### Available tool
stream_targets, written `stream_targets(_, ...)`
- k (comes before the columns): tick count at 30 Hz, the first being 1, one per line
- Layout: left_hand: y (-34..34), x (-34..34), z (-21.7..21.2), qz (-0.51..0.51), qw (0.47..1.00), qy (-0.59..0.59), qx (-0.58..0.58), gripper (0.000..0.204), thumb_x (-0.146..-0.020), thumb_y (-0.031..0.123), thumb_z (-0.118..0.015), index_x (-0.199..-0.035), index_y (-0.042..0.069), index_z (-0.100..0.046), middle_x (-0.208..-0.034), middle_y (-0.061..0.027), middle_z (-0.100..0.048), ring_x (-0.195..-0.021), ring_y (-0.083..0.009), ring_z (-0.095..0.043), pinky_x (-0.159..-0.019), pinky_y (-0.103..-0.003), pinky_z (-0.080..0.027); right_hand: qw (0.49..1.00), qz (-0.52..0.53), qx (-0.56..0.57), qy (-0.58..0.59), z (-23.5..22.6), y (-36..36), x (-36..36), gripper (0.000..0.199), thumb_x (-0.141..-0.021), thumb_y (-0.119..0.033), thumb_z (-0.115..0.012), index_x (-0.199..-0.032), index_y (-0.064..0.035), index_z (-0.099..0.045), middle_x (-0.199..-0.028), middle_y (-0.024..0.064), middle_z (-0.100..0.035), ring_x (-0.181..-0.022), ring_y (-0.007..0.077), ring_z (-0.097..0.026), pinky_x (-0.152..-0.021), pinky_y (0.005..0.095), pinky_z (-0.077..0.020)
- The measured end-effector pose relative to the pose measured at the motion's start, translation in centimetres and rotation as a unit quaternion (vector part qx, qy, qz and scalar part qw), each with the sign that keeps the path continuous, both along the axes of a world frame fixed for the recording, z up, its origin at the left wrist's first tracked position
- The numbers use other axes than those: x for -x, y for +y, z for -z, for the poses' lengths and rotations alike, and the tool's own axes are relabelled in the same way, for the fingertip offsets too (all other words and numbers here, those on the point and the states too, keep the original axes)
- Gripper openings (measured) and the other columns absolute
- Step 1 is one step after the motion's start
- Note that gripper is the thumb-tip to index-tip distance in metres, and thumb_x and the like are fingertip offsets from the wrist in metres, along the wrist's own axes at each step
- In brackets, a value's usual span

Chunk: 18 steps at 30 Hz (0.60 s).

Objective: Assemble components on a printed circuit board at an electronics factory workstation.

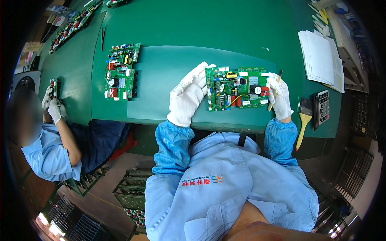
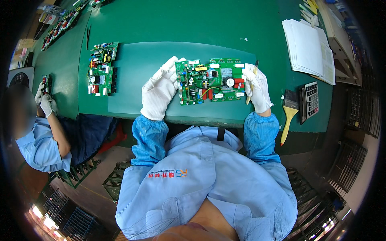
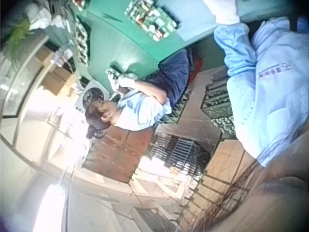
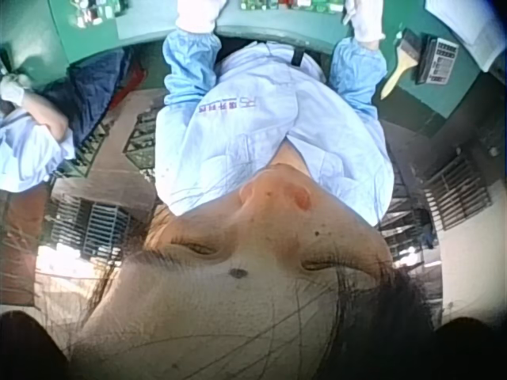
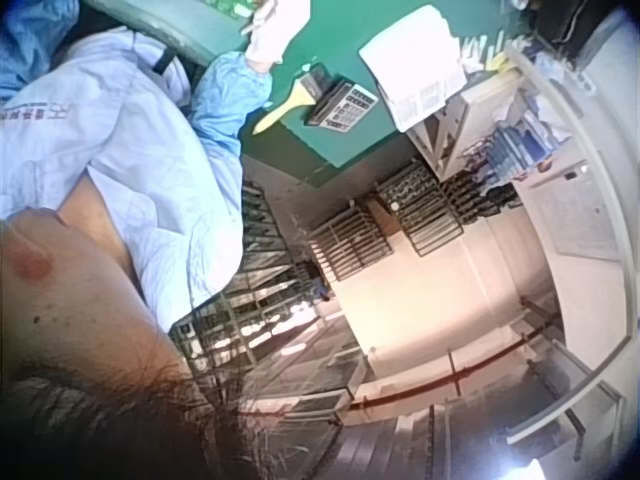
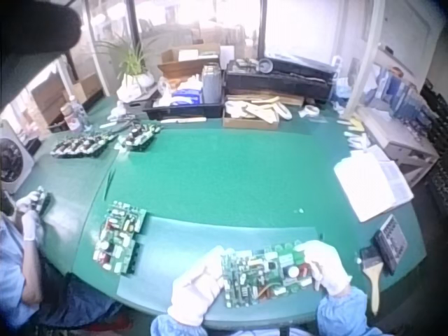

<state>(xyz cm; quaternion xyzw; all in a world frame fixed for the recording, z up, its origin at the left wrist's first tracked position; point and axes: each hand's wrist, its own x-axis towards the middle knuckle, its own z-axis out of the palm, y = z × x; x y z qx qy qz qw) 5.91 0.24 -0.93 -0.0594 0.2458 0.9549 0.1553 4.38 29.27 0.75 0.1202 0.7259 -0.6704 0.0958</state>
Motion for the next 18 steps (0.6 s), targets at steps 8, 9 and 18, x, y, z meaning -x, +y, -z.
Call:
stream_targets(8,0.09,0.12,-0.24,-0.002,1.000,-0.011,-0.001,0.066,-0.089,0.030,-0.048,-0.140,-0.009,-0.035,-0.144,-0.0266,-0.039,-0.131,-0.0341,-0.042,-0.110,-0.044,-0.031,1.000,0.018,0.016,0.004,0.71,0.17,-0.01,0.029,-0.094,-0.023,-0.055,-0.113,-0.0003,-0.058,-0.059,-0.0055,-0.047,-0.039,0.0004,-0.035,-0.037,0.0172,-0.0253)
stream_targets(9,0.05,0.13,-0.13,-0.002,1.000,-0.011,-0.001,0.066,-0.089,0.030,-0.048,-0.140,-0.009,-0.035,-0.144,-0.0266,-0.039,-0.131,-0.0341,-0.042,-0.110,-0.044,-0.031,1.000,0.018,0.017,0.004,0.67,0.15,0.02,0.029,-0.094,-0.023,-0.055,-0.113,-0.0003,-0.058,-0.059,-0.0055,-0.047,-0.039,0.0004,-0.035,-0.037,0.0172,-0.0253)
stream_targets(18,0.00,0.08,-0.28,-0.002,1.000,-0.013,-0.013,0.062,-0.091,0.029,-0.046,-0.139,-0.009,-0.037,-0.142,-0.0266,-0.041,-0.129,-0.0338,-0.044,-0.109,-0.044,-0.032,0.999,0.002,0.050,0.001,0.65,0.50,-0.05,0.030,-0.095,-0.024,-0.054,-0.113,-0.0008,-0.059,-0.062,-0.0052,-0.050,-0.040,-0.0001,-0.035,-0.037,0.0171,-0.0251)
